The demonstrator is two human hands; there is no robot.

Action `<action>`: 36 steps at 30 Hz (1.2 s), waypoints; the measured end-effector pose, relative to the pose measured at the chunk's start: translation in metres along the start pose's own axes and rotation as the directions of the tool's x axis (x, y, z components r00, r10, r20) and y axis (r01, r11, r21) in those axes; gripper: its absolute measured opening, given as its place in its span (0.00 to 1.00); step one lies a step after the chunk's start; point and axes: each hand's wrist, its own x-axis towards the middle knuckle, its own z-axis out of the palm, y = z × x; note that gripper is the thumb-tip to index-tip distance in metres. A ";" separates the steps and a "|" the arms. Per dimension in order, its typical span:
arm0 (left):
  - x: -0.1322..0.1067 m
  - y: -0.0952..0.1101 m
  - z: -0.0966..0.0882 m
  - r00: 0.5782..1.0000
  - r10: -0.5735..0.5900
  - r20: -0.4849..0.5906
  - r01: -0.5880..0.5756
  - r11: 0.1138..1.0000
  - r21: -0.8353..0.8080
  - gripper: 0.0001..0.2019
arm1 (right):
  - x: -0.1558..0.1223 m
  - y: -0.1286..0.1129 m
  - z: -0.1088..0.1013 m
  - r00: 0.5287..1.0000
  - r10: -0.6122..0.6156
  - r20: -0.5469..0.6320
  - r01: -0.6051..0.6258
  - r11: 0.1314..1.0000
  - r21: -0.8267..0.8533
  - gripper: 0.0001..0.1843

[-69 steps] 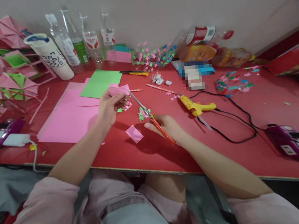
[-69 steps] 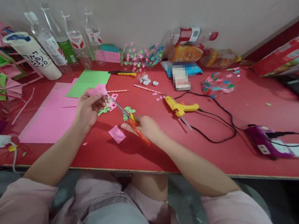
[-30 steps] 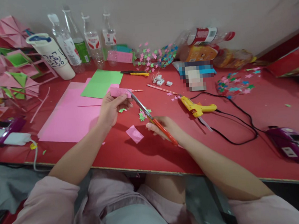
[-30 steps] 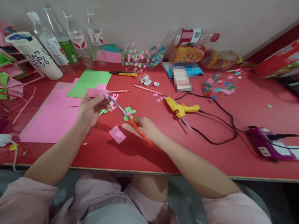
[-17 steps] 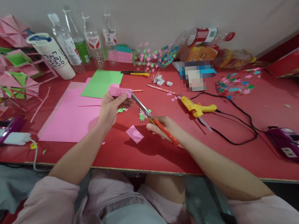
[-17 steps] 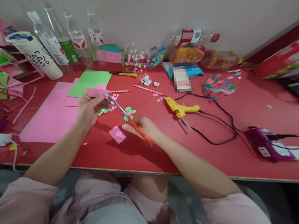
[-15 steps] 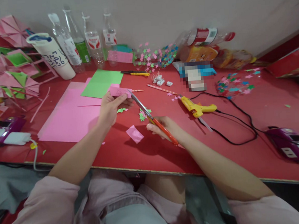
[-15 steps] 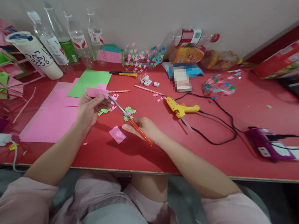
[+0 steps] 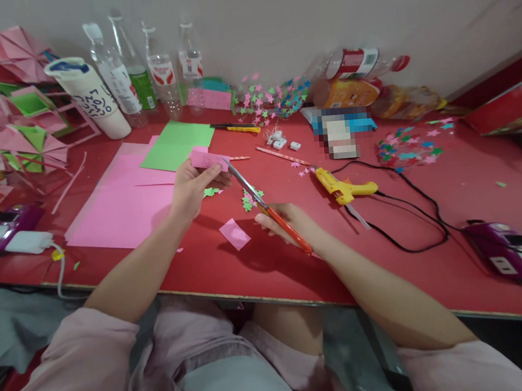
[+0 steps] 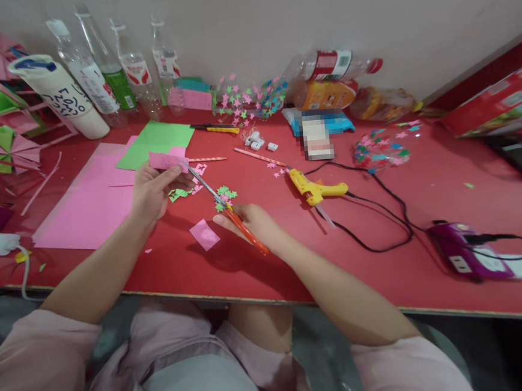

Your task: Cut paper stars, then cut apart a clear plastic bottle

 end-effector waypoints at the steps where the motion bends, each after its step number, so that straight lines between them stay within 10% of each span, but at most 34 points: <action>1: 0.000 0.000 0.000 1.000 0.005 0.003 -0.005 1.000 0.003 0.13 | 0.000 0.000 0.000 1.000 -0.001 0.004 0.001 1.000 0.019 0.29; 36: 0.005 0.005 -0.006 0.997 0.027 0.075 -0.026 1.000 -0.011 0.11 | -0.003 -0.013 -0.003 0.993 0.104 0.049 -0.109 0.987 0.122 0.28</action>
